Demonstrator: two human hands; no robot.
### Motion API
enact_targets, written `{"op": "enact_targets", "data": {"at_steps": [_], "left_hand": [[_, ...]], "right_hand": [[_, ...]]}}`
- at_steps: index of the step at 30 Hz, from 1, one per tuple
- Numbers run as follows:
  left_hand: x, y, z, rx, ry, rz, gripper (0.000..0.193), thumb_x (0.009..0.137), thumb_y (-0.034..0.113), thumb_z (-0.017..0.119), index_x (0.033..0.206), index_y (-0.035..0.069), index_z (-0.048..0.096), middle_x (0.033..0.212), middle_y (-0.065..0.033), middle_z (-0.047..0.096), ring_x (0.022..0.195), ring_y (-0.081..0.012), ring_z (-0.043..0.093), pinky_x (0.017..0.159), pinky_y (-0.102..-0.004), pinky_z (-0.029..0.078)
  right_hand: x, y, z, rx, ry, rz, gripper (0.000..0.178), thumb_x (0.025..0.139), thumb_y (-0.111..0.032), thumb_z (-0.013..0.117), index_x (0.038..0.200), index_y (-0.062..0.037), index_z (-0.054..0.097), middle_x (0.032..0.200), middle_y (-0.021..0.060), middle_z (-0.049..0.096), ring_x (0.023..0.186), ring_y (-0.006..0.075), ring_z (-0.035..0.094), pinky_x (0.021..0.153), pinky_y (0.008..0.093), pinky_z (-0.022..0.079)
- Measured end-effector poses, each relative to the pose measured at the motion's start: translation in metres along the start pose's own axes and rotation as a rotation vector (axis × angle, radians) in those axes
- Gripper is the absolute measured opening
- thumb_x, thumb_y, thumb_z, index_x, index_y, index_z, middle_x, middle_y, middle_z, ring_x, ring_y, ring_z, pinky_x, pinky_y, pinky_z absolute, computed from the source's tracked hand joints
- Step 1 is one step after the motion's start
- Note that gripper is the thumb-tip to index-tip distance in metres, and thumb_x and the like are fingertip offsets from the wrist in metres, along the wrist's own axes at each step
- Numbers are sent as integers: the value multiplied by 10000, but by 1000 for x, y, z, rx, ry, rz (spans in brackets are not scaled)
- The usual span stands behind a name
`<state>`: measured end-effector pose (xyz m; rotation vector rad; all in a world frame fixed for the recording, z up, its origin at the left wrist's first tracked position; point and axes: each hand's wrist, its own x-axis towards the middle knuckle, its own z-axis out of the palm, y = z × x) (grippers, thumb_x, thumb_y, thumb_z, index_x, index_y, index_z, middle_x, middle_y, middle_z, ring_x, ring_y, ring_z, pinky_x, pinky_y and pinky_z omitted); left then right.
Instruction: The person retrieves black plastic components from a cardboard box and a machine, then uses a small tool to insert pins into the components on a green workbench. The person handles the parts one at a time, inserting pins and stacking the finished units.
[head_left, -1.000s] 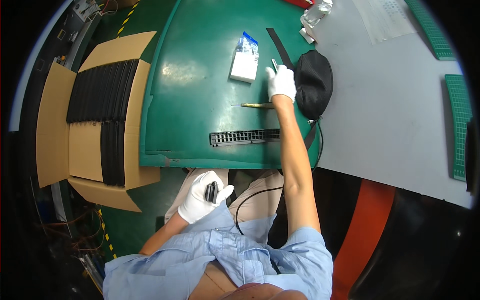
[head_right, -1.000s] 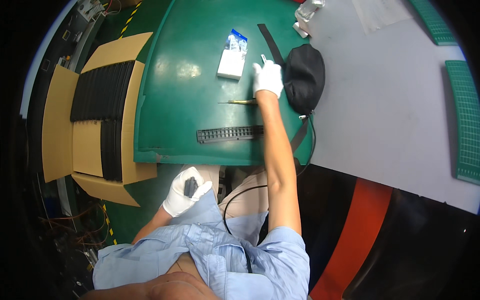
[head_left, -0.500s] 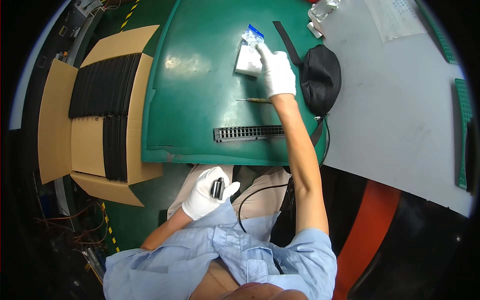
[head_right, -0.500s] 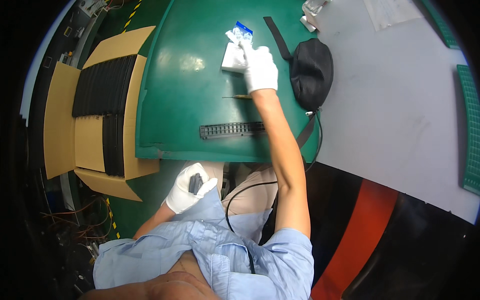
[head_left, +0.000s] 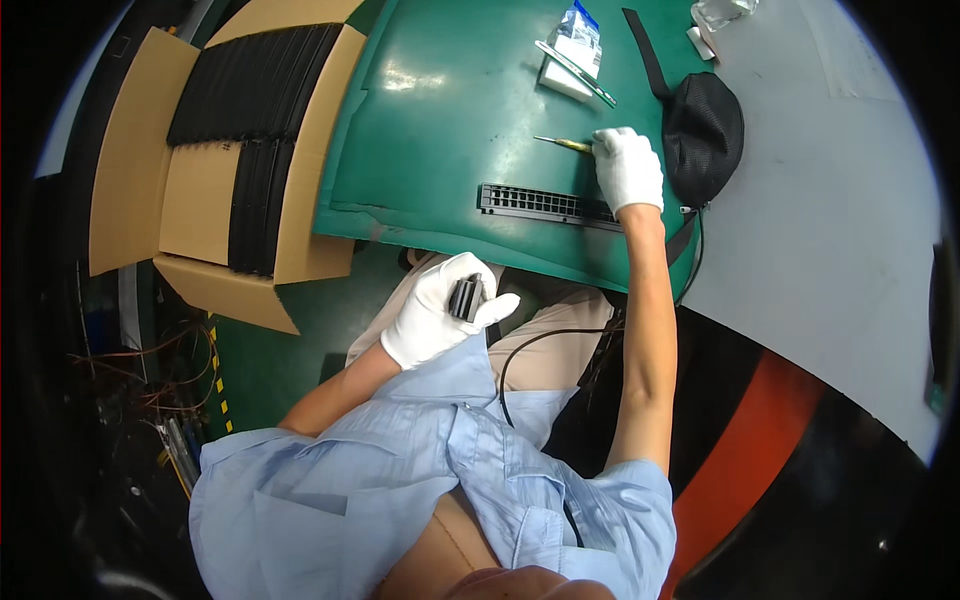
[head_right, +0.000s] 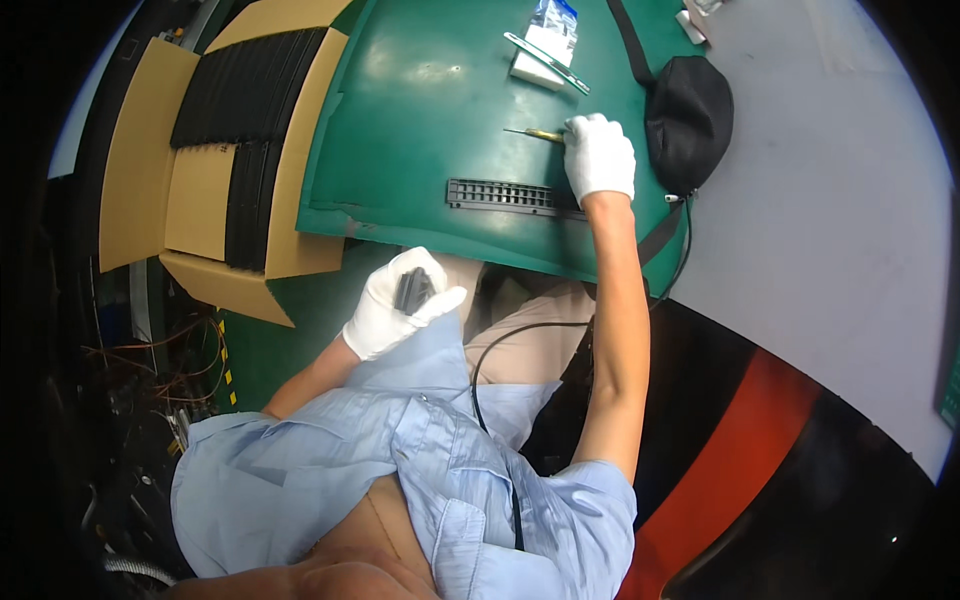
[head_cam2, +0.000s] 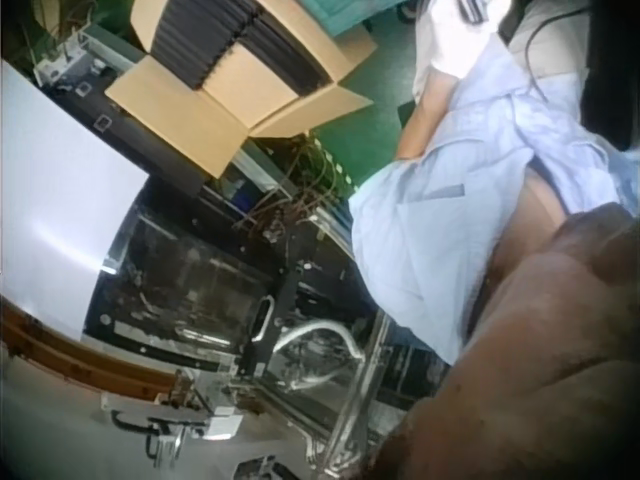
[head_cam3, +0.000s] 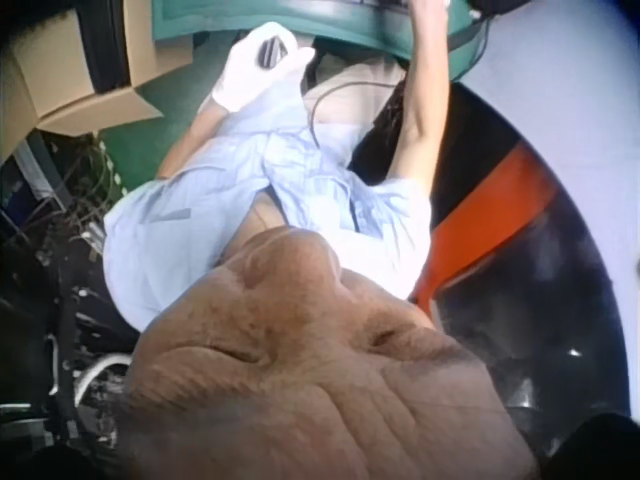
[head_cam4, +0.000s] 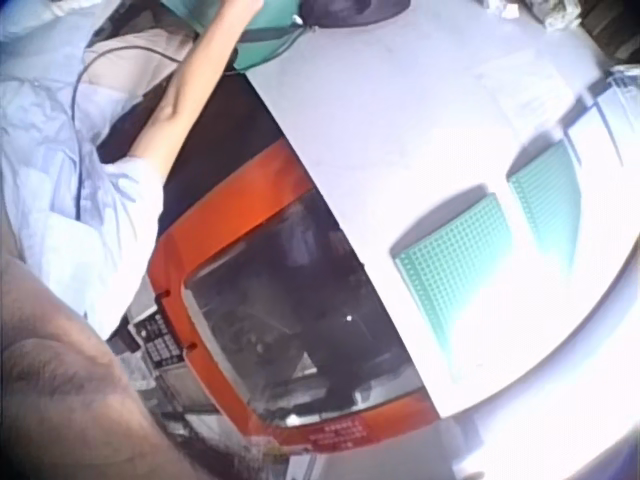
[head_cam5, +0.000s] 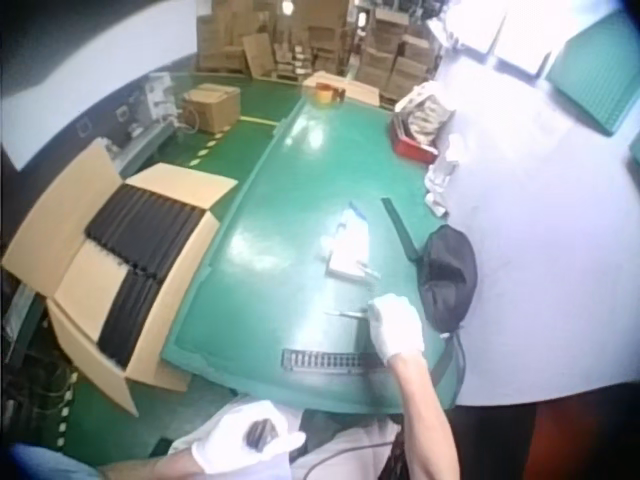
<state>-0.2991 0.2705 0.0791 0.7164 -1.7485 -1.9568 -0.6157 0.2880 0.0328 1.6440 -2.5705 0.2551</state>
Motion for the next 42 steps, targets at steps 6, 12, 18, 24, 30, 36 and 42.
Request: {"op": "enact_targets", "data": {"at_steps": [6, 12, 18, 24, 30, 36, 42], "left_hand": [[-4, 42, 2, 64, -145, 171, 267, 765, 15, 834, 862, 75, 593, 773, -22, 565, 697, -126, 572, 634, -285, 452], [-11, 112, 7, 55, -322, 784, 309, 731, 51, 832, 948, 103, 619, 712, -65, 586, 562, -271, 562, 510, -359, 407], [-21, 63, -13, 632, -111, 691, 313, 700, 138, 848, 960, 139, 675, 859, -34, 622, 766, -256, 604, 664, -367, 447], [-29, 37, -24, 905, -255, 627, 359, 675, 95, 772, 1016, 133, 667, 936, -35, 591, 815, -255, 574, 727, -364, 437], [-39, 32, -19, 1042, -334, 762, 398, 713, 112, 703, 1108, 149, 685, 1037, -52, 613, 901, -251, 608, 782, -362, 490], [-32, 32, -28, 1070, 115, 618, 640, 737, 94, 726, 1351, 75, 549, 1320, -177, 553, 1149, -337, 593, 1000, -429, 469], [-43, 15, -33, -603, 38, -261, 559, 1045, 357, 505, 1438, -13, 361, 1377, -197, 468, 1243, -326, 537, 1041, -434, 450]], "right_hand": [[-6, 13, 9, -14, -34, -102, 123, 866, -178, 669, 979, -133, 656, 930, 95, 657, 897, 320, 641, 769, 437, 506], [-36, -14, -14, 239, 110, 27, 151, 920, -129, 628, 1059, -79, 594, 982, 180, 618, 897, 368, 636, 783, 455, 515], [-125, -66, -79, 1515, 30, 490, 275, 846, 6, 535, 1119, -26, 534, 874, 55, 576, 679, 126, 566, 638, 251, 468], [-208, -118, -86, 1738, -324, 570, 117, 859, -73, 604, 967, -35, 581, 777, -9, 527, 638, 84, 490, 585, 236, 415], [-217, -176, -121, 1136, -311, 318, 276, 817, -244, 807, 949, -27, 698, 795, 110, 680, 671, 212, 671, 644, 297, 519], [-241, -185, -108, 1083, 4, 443, 225, 812, -198, 815, 894, -23, 700, 724, 113, 664, 610, 202, 659, 600, 282, 510], [-245, -202, -87, 759, 257, 154, 197, 793, -223, 821, 817, -88, 679, 609, 60, 519, 459, 234, 519, 464, 343, 441]]}}
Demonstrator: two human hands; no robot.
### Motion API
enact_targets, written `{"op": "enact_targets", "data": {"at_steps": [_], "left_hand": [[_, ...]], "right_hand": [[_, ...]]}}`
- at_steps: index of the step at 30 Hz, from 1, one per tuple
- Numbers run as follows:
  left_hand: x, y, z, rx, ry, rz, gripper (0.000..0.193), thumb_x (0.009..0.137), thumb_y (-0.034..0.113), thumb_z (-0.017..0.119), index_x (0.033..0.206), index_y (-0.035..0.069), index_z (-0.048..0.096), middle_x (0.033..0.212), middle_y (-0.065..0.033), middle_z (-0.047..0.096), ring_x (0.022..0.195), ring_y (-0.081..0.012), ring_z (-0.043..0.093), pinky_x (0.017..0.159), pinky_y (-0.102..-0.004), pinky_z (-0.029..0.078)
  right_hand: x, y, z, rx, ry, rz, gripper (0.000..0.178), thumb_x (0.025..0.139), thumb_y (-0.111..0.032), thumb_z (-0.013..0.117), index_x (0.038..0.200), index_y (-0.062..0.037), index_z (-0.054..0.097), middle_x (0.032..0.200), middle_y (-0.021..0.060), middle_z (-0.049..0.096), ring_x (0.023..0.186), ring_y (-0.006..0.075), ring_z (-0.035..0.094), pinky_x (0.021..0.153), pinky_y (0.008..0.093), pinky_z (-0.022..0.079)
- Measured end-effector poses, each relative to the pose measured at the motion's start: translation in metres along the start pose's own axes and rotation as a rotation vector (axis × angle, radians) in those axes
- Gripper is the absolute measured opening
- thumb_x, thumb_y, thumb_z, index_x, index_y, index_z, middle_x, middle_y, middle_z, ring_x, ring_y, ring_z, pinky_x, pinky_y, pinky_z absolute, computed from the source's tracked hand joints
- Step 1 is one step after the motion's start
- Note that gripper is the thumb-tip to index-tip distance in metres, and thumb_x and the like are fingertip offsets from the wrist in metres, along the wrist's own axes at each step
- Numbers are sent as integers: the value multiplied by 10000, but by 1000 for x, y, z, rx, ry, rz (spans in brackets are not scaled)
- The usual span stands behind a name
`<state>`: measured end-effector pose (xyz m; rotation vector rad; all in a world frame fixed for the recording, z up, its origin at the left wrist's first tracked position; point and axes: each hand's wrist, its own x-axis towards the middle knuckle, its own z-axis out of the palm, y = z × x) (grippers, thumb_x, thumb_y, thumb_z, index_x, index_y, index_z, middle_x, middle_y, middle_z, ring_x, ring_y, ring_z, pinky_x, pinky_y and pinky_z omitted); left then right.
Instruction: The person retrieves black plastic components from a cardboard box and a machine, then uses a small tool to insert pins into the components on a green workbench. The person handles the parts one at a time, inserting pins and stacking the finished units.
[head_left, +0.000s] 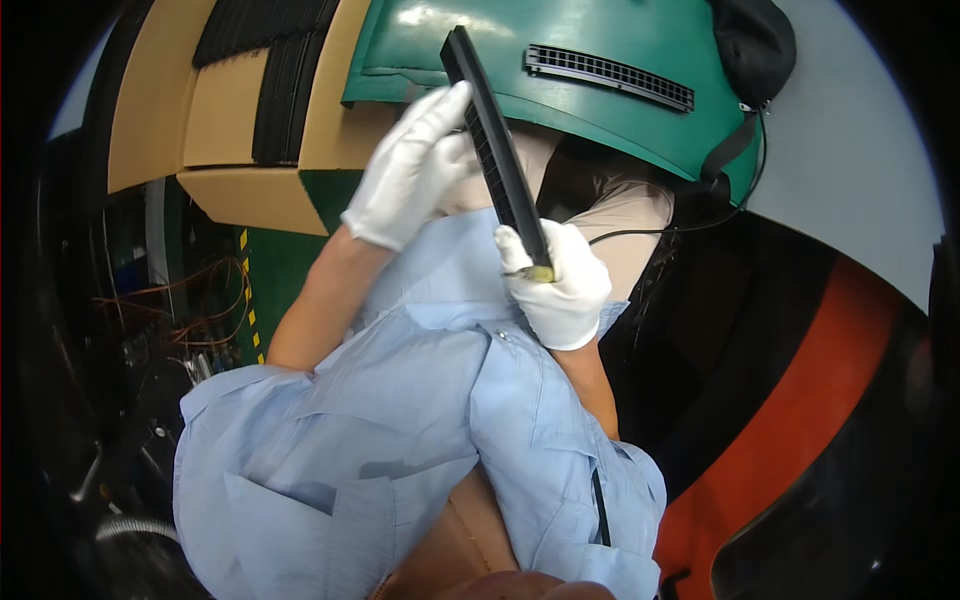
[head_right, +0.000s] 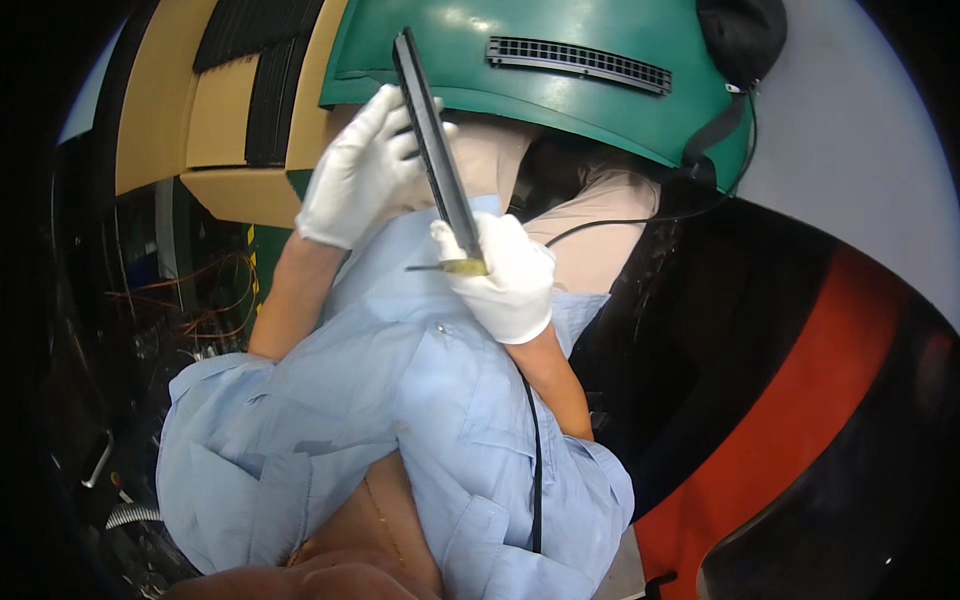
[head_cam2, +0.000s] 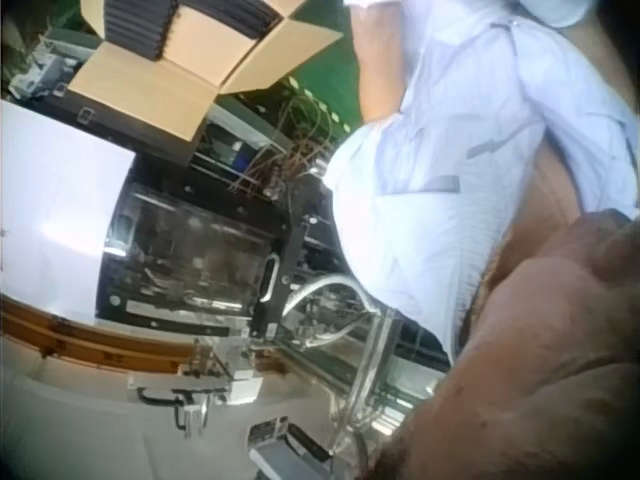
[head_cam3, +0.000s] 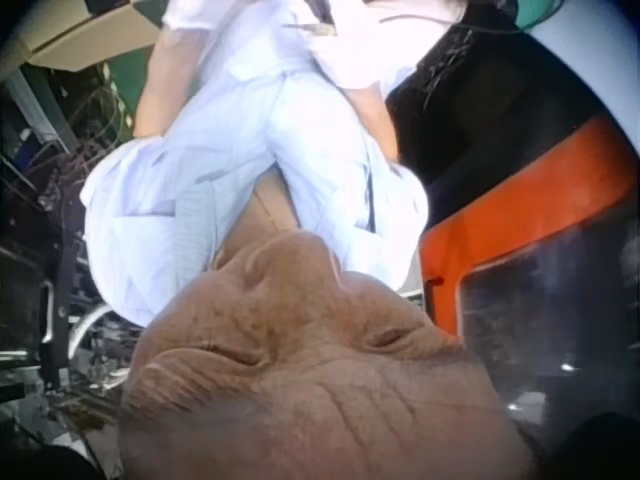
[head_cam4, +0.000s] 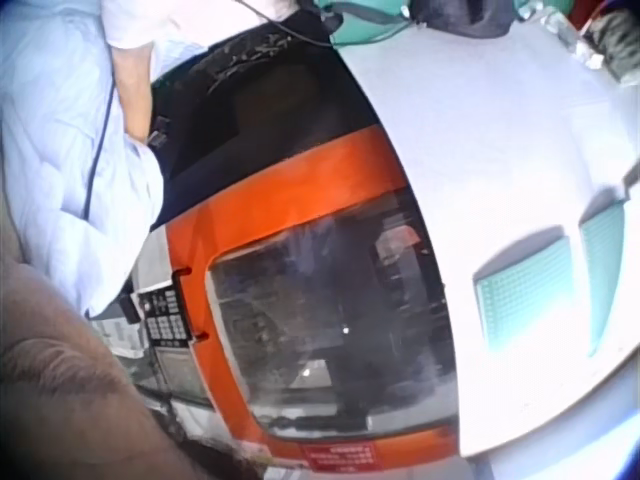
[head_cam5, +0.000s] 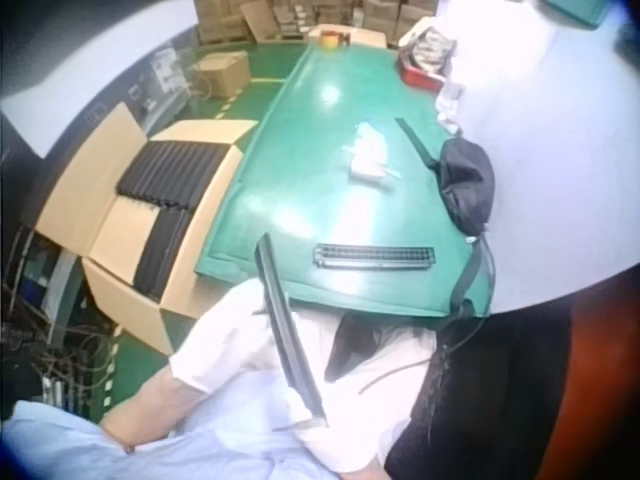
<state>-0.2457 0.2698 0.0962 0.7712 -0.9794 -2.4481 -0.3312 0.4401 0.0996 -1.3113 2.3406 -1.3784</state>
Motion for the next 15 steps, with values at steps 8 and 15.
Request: {"op": "enact_targets", "data": {"at_steps": [8, 15], "left_hand": [[11, -15, 17, 33, 274, -144, 476, 958, 390, 670, 1196, -13, 579, 740, 15, 565, 546, -86, 552, 489, -259, 472], [8, -14, 20, 251, 336, -278, 370, 891, 358, 756, 945, 63, 540, 653, 4, 541, 459, -100, 554, 395, -251, 467]], "right_hand": [[-4, -5, -21, 118, -469, 78, 501, 818, -382, 792, 1165, -64, 619, 717, 93, 654, 576, 258, 661, 530, 334, 502], [-14, 16, -22, 290, -255, 200, 202, 944, -130, 668, 1123, -46, 623, 895, 122, 683, 776, 270, 687, 696, 332, 537]]}}
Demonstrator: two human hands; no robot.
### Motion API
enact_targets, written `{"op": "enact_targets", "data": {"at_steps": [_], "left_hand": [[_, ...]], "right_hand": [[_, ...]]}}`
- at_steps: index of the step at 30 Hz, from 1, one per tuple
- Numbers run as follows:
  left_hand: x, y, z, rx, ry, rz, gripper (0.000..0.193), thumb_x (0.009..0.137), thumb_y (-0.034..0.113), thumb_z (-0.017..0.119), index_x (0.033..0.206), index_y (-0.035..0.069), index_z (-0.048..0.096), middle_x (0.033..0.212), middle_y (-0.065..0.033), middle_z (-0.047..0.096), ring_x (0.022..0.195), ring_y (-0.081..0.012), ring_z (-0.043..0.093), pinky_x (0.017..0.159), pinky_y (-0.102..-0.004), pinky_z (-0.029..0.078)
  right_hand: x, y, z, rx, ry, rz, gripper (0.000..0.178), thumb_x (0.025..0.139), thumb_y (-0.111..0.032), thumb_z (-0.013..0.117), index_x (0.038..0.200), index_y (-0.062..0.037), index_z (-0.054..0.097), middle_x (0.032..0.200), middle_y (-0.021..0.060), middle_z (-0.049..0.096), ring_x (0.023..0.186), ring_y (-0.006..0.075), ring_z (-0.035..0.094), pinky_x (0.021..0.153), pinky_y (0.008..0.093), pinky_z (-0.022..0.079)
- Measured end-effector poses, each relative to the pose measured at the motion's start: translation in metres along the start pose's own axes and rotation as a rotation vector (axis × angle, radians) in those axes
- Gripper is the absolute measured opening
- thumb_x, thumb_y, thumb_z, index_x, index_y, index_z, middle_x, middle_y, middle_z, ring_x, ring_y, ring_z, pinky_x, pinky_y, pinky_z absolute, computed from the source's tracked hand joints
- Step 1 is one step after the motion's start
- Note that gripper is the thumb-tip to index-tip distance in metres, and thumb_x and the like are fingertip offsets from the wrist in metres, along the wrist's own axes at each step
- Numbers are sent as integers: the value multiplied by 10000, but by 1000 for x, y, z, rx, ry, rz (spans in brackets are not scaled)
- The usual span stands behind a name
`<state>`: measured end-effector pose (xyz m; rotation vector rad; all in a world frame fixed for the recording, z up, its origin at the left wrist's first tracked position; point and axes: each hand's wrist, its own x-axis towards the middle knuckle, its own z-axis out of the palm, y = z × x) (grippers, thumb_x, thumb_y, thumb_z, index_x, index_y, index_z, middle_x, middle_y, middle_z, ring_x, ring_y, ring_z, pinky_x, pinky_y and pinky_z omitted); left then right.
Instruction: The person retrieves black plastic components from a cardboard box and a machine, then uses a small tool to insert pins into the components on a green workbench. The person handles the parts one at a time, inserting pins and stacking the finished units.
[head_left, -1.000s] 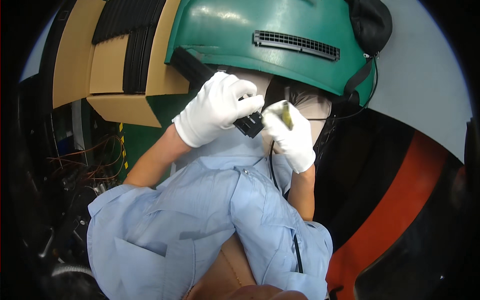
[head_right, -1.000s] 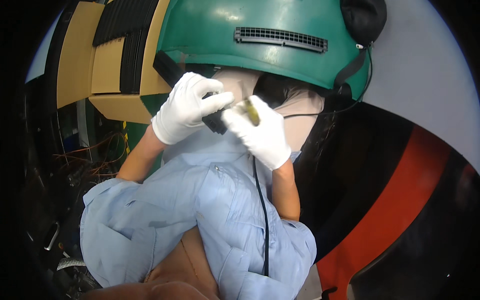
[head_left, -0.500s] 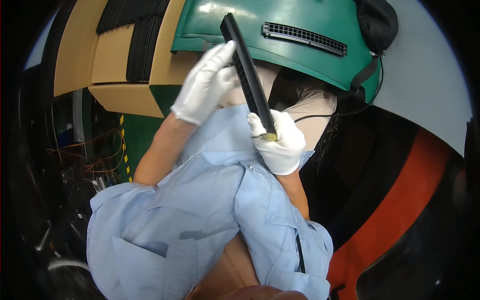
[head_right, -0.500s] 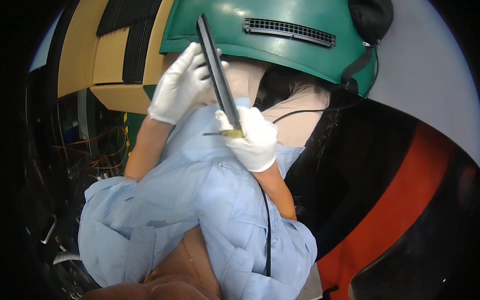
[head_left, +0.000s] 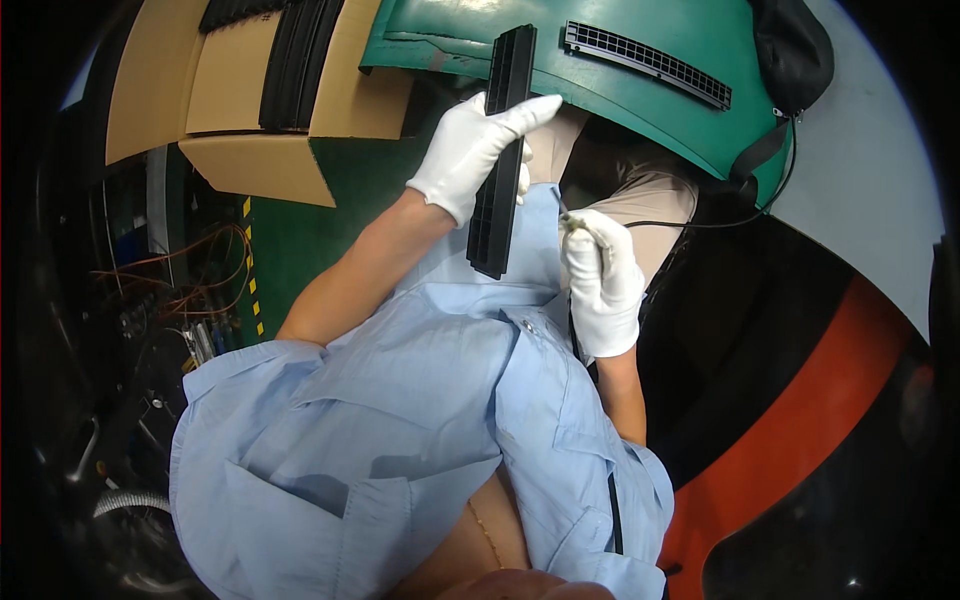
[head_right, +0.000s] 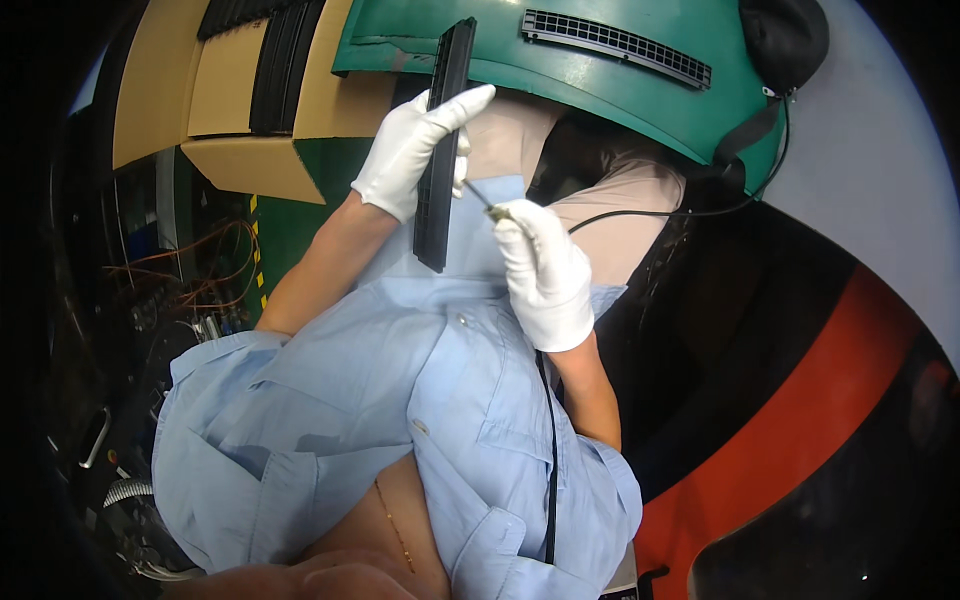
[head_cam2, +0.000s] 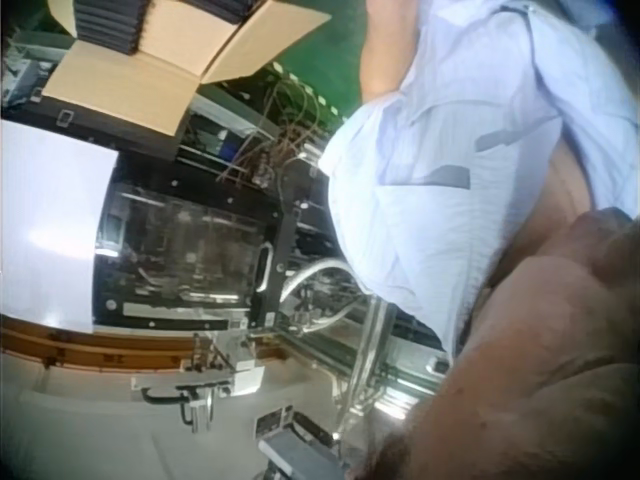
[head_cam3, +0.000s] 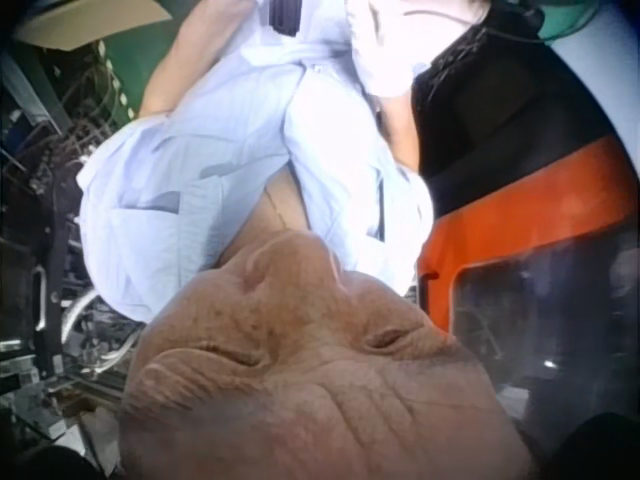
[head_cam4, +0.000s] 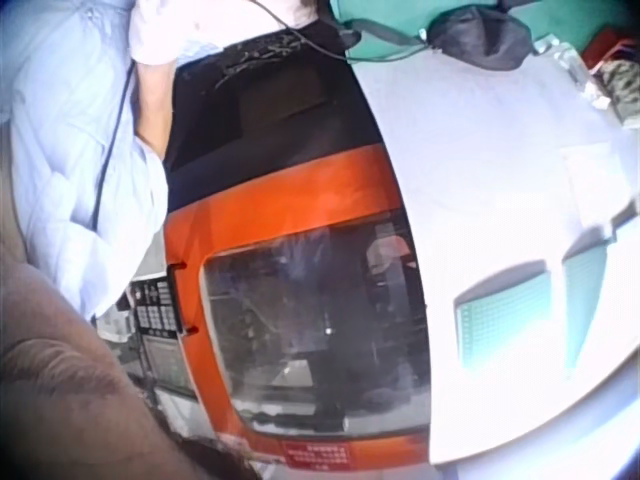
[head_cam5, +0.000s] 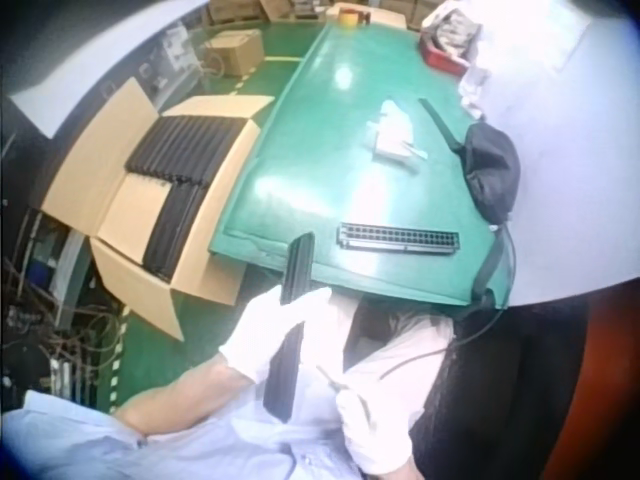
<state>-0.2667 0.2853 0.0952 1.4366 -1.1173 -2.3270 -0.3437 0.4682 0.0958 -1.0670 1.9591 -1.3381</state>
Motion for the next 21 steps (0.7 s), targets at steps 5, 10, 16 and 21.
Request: {"op": "enact_targets", "data": {"at_steps": [5, 10, 16, 21], "left_hand": [[1, -4, 1, 42, -5, 21, 395, 862, 382, 781, 856, 109, 496, 614, 11, 520, 435, -88, 516, 413, -232, 437], [-3, -6, 1, 94, -9, -26, 418, 868, 441, 759, 790, 129, 493, 595, 20, 507, 423, -72, 497, 408, -220, 421], [-11, -9, 4, 127, -63, -55, 422, 880, 447, 741, 755, 130, 494, 568, 29, 491, 398, -69, 482, 388, -210, 404], [-10, -13, 4, 123, -87, -53, 409, 888, 440, 732, 758, 134, 494, 559, 31, 485, 386, -71, 475, 373, -210, 395]], "right_hand": [[11, -2, -2, -38, -17, -99, 165, 859, -67, 731, 1010, -43, 668, 882, 109, 656, 816, 247, 653, 717, 312, 522], [8, 0, 5, -126, -10, -148, 110, 803, -90, 774, 870, -56, 694, 851, 93, 650, 750, 246, 643, 678, 325, 522], [9, 6, 8, -335, 52, -333, 131, 770, -137, 794, 852, -107, 697, 809, 37, 640, 625, 228, 599, 569, 329, 481], [5, 3, 2, -388, -19, -425, 215, 734, -107, 839, 886, -82, 689, 789, 70, 656, 626, 235, 634, 560, 329, 496]]}}
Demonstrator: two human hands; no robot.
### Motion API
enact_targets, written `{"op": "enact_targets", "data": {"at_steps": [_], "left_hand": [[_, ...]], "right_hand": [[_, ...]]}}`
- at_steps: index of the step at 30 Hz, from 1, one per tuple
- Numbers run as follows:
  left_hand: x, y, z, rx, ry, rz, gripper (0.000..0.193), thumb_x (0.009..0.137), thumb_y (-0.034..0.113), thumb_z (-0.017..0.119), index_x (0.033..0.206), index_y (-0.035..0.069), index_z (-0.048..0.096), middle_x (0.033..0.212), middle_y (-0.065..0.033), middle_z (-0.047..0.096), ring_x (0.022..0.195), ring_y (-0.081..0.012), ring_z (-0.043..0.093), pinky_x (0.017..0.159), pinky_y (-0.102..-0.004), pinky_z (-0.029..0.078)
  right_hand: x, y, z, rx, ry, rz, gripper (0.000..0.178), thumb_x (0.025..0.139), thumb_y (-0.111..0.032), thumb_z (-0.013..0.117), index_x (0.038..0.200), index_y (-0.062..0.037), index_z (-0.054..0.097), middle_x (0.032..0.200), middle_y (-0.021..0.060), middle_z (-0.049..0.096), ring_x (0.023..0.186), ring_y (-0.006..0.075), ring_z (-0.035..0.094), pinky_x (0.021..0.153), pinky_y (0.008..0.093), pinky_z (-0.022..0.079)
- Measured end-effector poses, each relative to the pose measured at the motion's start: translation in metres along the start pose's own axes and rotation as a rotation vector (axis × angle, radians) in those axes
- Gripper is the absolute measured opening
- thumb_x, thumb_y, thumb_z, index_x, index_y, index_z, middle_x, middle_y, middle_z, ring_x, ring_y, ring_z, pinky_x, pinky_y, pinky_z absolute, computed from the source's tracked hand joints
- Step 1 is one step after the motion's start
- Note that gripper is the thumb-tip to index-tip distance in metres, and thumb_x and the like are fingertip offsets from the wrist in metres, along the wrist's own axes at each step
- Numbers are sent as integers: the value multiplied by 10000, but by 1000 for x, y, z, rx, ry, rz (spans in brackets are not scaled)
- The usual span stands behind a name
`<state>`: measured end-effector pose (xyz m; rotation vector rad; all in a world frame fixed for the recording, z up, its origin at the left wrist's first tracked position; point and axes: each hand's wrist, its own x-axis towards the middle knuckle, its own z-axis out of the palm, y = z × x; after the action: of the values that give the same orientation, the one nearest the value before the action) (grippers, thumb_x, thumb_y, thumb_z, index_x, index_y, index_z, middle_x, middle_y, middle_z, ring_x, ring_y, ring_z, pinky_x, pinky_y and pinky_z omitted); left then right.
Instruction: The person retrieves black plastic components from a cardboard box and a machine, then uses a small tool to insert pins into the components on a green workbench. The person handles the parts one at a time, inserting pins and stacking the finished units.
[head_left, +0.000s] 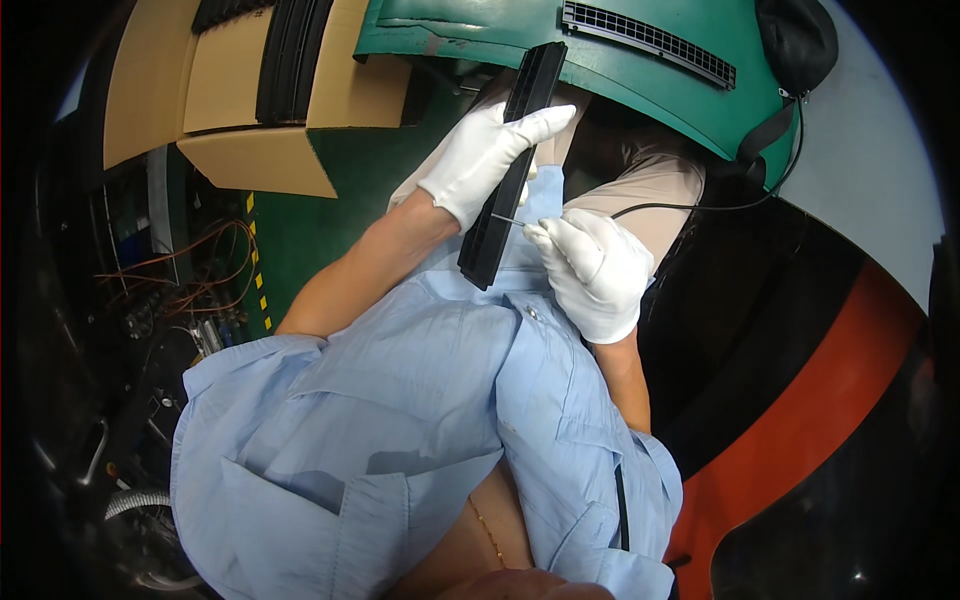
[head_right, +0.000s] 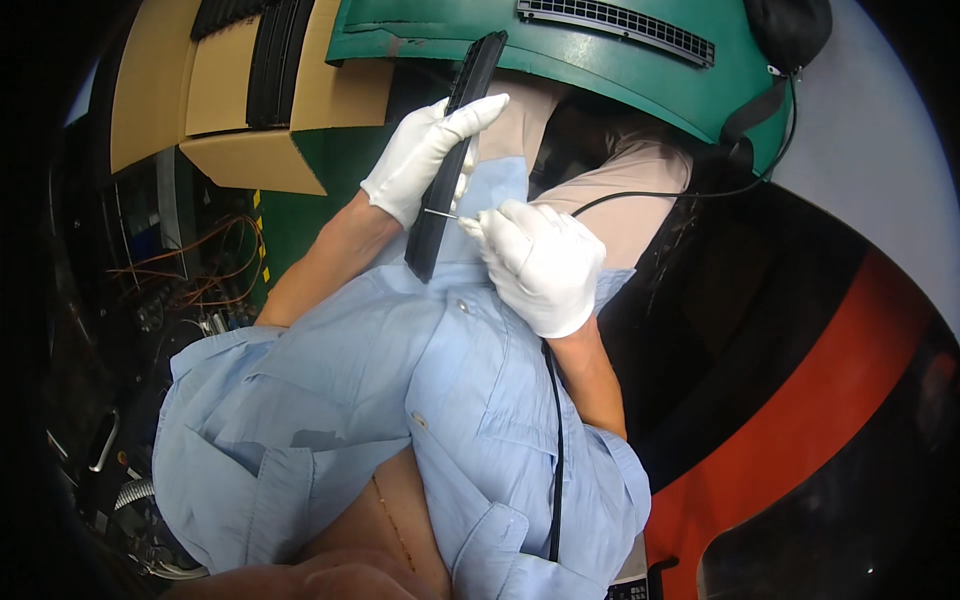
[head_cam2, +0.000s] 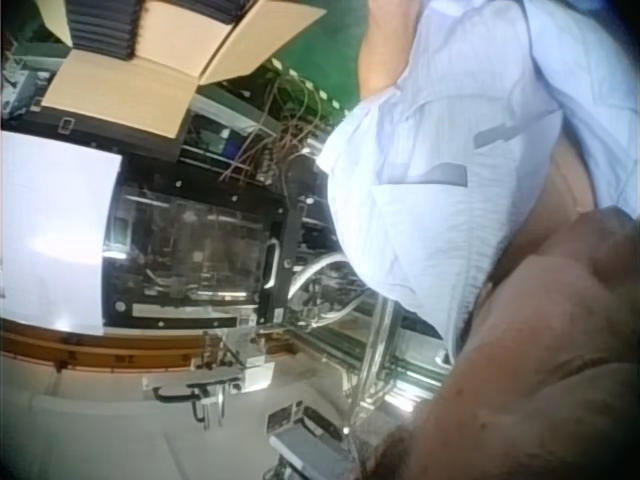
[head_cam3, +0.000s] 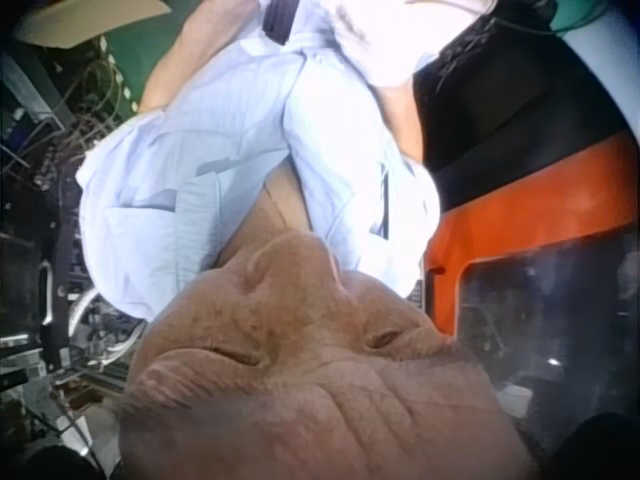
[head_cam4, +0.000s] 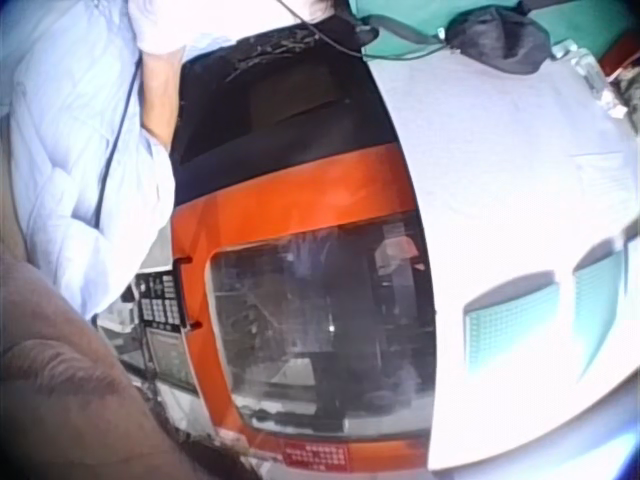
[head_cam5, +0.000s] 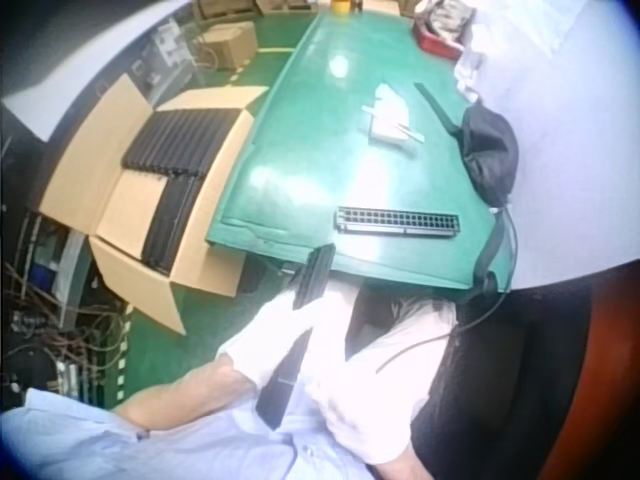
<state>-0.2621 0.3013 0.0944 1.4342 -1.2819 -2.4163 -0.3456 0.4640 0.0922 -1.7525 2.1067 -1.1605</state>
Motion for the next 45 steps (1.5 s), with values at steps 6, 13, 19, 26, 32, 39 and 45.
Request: {"op": "enact_targets", "data": {"at_steps": [6, 13, 19, 26, 32, 39, 45], "left_hand": [[1, -4, 2, -25, -5, -24, 405, 892, 422, 732, 758, 140, 474, 555, 31, 479, 374, -69, 460, 353, -218, 377], [5, -7, -2, -47, 35, 1, 428, 898, 412, 727, 701, 135, 467, 521, 28, 451, 360, -79, 446, 348, -226, 374], [9, -9, -4, -67, 48, 31, 424, 905, 393, 721, 690, 129, 469, 515, 18, 446, 361, -92, 449, 353, -241, 382], [14, -7, -9, -140, 2, 11, 395, 922, 389, 707, 733, 124, 486, 545, 11, 462, 367, -99, 448, 360, -249, 388], [15, -14, -11, -179, -13, 10, 385, 947, 378, 679, 732, 119, 494, 543, 10, 464, 368, -103, 451, 369, -251, 400], [11, -19, -11, -176, -43, 10, 386, 967, 387, 648, 739, 110, 505, 537, 8, 467, 374, -102, 456, 371, -249, 396], [-6, -21, -5, -152, -65, -40, 372, 993, 427, 596, 830, 108, 495, 527, 11, 437, 371, -97, 417, 365, -250, 370]], "right_hand": [[-9, -5, -4, -67, -40, -84, 272, 711, -95, 842, 929, -92, 681, 824, 63, 660, 576, 220, 605, 518, 330, 460], [-14, -9, 0, -48, -1, -157, 207, 708, -116, 791, 876, -104, 671, 852, 8, 640, 574, 142, 554, 490, 298, 405], [-18, -12, 4, -38, 4, -161, 221, 719, -188, 811, 870, -112, 669, 855, 1, 637, 577, 138, 555, 486, 292, 405], [-22, -19, -1, 100, -48, -118, 233, 729, -237, 829, 857, -128, 667, 799, -11, 617, 570, 154, 555, 499, 299, 430], [-22, -18, -4, 103, -40, -56, 219, 735, -244, 834, 802, -140, 654, 753, -10, 608, 569, 174, 562, 496, 311, 436], [-18, -21, -2, 60, -53, -50, 226, 734, -246, 833, 799, -146, 641, 752, -20, 603, 567, 168, 557, 497, 305, 440], [-28, -21, 6, -26, -19, -91, 234, 719, -249, 825, 820, -149, 639, 773, -26, 591, 570, 151, 537, 497, 294, 435]]}}
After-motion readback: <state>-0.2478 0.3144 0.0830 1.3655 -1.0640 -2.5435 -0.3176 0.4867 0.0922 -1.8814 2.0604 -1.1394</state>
